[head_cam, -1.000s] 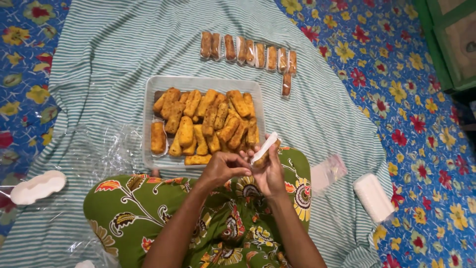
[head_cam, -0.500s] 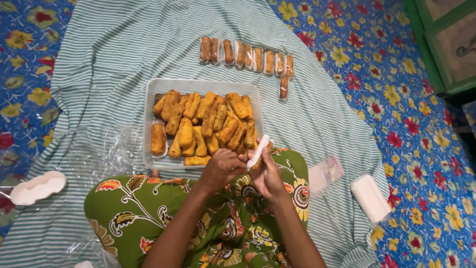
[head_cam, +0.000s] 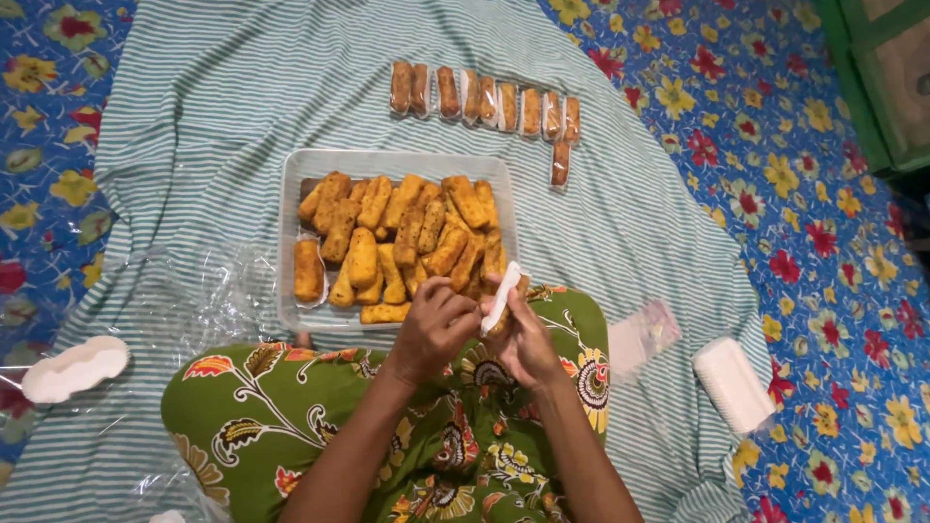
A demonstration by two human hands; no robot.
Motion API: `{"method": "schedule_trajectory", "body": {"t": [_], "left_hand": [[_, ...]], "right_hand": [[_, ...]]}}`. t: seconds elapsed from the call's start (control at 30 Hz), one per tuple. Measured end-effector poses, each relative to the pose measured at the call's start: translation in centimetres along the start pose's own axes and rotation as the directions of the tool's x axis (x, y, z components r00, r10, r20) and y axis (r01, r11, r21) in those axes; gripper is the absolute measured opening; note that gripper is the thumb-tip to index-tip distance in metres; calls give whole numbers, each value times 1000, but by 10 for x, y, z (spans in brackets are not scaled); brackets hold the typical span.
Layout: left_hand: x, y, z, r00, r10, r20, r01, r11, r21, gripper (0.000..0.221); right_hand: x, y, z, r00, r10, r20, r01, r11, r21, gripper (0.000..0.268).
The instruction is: Wrapping individual pieces of fried food in small paper sheets
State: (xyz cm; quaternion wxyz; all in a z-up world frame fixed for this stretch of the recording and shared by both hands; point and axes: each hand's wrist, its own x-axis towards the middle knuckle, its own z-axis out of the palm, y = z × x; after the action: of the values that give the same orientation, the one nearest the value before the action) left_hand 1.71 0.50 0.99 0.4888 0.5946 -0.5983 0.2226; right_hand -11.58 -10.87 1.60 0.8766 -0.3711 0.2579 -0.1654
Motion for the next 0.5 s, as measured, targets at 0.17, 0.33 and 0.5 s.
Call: {"method": "schedule_trajectory", "body": {"t": [0.17, 0.33, 0.5], "left_hand": [[3, -1, 0, 999, 30, -45, -28, 999, 42, 8], [-4, -4, 2, 996, 44, -71, -39, 997, 73, 16], [2, -1, 0, 996, 30, -81, -26, 998, 60, 20]], "right_hand": [[-3, -2, 4, 1000, 15, 5, -14, 999, -36, 46], [-1, -2, -3, 997, 67, 42, -67, 998, -4, 53], [-15, -27, 32, 988, 131, 79, -126, 990, -58, 55]]}}
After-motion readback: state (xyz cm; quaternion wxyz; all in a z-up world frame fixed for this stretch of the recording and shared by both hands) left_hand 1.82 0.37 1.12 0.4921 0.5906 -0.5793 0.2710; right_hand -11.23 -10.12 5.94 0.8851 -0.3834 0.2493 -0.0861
